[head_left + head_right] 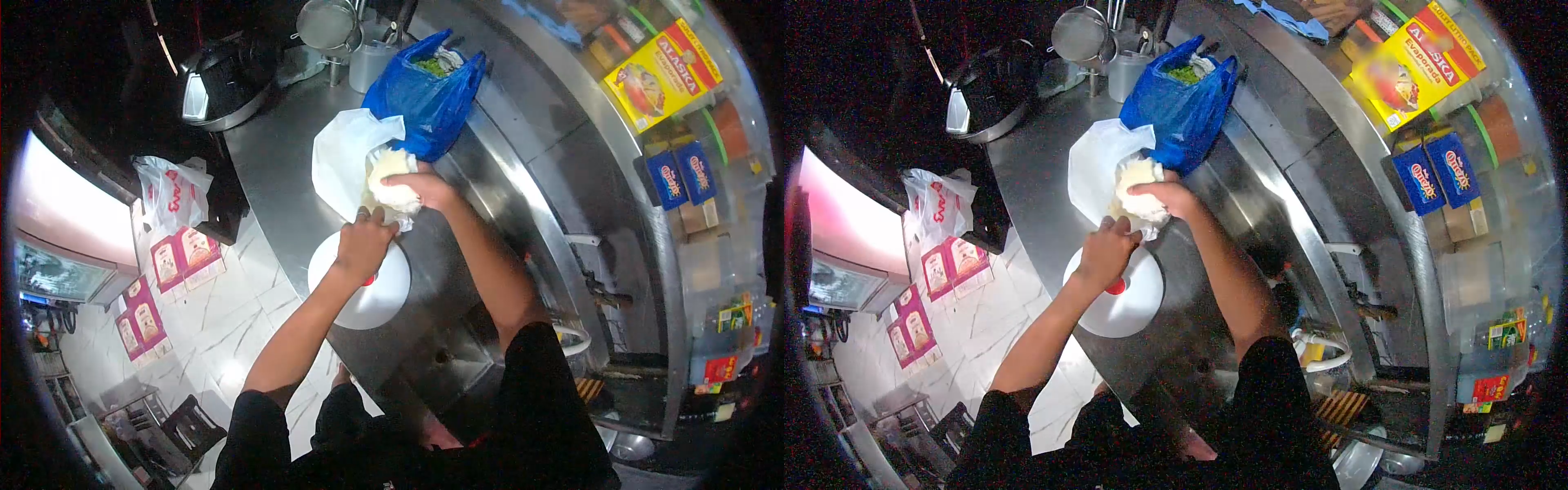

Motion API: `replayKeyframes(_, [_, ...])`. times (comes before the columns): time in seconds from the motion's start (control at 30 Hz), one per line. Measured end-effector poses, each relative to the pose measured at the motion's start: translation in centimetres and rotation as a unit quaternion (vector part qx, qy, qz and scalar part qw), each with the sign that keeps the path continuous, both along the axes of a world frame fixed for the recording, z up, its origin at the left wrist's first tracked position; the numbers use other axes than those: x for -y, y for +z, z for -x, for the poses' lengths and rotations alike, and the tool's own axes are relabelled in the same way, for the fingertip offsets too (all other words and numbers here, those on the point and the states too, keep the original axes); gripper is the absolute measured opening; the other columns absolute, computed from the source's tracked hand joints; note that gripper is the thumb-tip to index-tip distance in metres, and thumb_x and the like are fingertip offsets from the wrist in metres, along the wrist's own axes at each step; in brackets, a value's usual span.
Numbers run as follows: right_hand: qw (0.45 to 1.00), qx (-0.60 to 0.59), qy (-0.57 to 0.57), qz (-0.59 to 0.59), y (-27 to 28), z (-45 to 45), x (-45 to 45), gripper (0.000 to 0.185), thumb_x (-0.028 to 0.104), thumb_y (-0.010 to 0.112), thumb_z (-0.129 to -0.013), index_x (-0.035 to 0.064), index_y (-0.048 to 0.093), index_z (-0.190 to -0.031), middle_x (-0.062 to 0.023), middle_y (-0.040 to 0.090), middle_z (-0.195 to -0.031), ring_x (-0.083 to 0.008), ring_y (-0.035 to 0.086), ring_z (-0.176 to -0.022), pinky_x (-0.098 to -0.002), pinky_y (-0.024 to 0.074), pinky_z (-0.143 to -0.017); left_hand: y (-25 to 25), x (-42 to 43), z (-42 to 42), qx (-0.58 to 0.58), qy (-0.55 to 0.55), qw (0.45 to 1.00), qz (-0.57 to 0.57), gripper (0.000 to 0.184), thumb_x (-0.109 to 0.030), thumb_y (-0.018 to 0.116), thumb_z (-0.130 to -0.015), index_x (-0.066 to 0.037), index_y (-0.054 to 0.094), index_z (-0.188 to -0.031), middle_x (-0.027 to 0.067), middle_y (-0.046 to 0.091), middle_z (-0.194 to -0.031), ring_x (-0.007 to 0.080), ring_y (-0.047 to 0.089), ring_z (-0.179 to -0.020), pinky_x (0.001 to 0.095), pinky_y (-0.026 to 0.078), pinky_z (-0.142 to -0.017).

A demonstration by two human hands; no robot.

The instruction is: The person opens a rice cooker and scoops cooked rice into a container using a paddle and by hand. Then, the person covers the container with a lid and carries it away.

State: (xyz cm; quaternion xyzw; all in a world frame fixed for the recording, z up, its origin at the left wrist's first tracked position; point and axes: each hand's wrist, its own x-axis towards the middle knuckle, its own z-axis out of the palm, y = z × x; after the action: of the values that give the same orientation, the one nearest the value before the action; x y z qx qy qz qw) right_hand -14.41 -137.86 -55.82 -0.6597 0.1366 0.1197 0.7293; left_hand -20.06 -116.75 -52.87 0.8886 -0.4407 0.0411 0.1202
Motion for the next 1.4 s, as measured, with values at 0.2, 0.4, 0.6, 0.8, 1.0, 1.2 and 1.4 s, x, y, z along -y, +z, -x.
replayKeyframes(0.2, [0.892, -0.044, 0.007, 0.45, -1.8, -2.3, -1.1, 0.078, 0.034, 0.086, -0.054, -0.0024, 0.061, -0.119, -0.0224, 0.064, -0.117, -0.0327, 0.061, -0.111, -0.0367, 0.0485, -0.095, 2.8, 1.5, 0.9, 0.006, 0.044, 0.995, -0.086, 0.03, -0.014, 0.056, -0.089, -0.027, 0.066, -0.115, 0.0058, 0.063, -0.105, 0.0298, 0.064, -0.099, 0.0399, 0.057, -0.07])
replayKeyframes(0.4, [0.95, 0.079, 0.021, 0.302, 2.7, 0.8, -2.1, 0.051, 0.029, 0.076, -0.08, -0.0016, 0.062, -0.118, -0.0168, 0.065, -0.114, -0.0235, 0.061, -0.107, -0.0339, 0.0474, -0.093, 3.8, 1.9, -0.1, -0.058, 0.077, 0.995, 0.034, 0.029, -0.015, 0.053, -0.09, -0.019, 0.067, -0.115, 0.0129, 0.069, -0.104, 0.0311, 0.068, -0.086, 0.0474, 0.055, -0.074])
replayKeyframes(0.6, [0.905, 0.317, -0.091, 0.267, 8.9, 19.0, 0.4, 0.015, 0.013, 0.066, -0.089, 0.0016, 0.069, -0.098, -0.0076, 0.068, -0.093, -0.0161, 0.065, -0.083, -0.0311, 0.0524, -0.077, -7.1, -4.2, -13.6, -0.366, 0.019, 0.863, 0.347, 0.037, -0.028, 0.044, -0.101, -0.002, 0.053, -0.127, 0.0135, 0.062, -0.111, 0.0257, 0.062, -0.097, 0.0396, 0.052, -0.083])
replayKeyframes(0.8, [0.985, 0.138, -0.052, 0.091, 21.6, 55.9, -1.0, 0.028, 0.024, 0.069, -0.091, 0.0021, 0.067, -0.108, -0.0046, 0.071, -0.095, -0.0129, 0.065, -0.087, -0.0299, 0.0516, -0.079, -4.2, 2.3, -24.6, -0.39, -0.063, 0.846, 0.359, 0.039, -0.021, 0.049, -0.099, 0.004, 0.053, -0.129, 0.021, 0.06, -0.119, 0.0338, 0.061, -0.099, 0.0453, 0.053, -0.082])
replayKeyframes(1.0, [0.936, 0.142, -0.32, 0.031, 19.7, 91.5, -0.1, 0.038, 0.026, 0.07, -0.087, -0.0021, 0.064, -0.111, -0.0178, 0.065, -0.108, -0.0249, 0.064, -0.1, -0.0374, 0.0532, -0.088, 1.8, 3.8, -10.8, 0.029, 0.108, 0.981, 0.16, 0.04, -0.02, 0.051, -0.098, 0.003, 0.051, -0.13, 0.0207, 0.059, -0.119, 0.033, 0.06, -0.098, 0.0452, 0.053, -0.081])
replayKeyframes(1.2, [0.82, -0.18, -0.535, 0.09, 7.9, 109.4, 8.1, 0.059, 0.023, 0.063, -0.083, 0.0142, 0.049, -0.14, -0.0124, 0.053, -0.133, -0.0225, 0.058, -0.107, -0.0405, 0.0512, -0.094, 0.1, 3.0, 10.6, 0.013, -0.077, 0.974, 0.215, 0.042, -0.02, 0.054, -0.097, 0.002, 0.049, -0.132, 0.0205, 0.058, -0.12, 0.0322, 0.06, -0.097, 0.0451, 0.053, -0.081])
replayKeyframes(1.4, [0.838, -0.12, -0.476, 0.239, -2.2, 109.6, 12.7, 0.069, 0.023, 0.067, -0.081, 0.0137, 0.042, -0.144, -0.0188, 0.043, -0.139, -0.0327, 0.051, -0.114, -0.045, 0.0458, -0.098, -3.8, 0.9, 43.5, -0.439, -0.083, 0.889, 0.103, 0.044, -0.019, 0.056, -0.095, 0.001, 0.047, -0.133, 0.0202, 0.057, -0.12, 0.0315, 0.059, -0.097, 0.045, 0.052, -0.08])
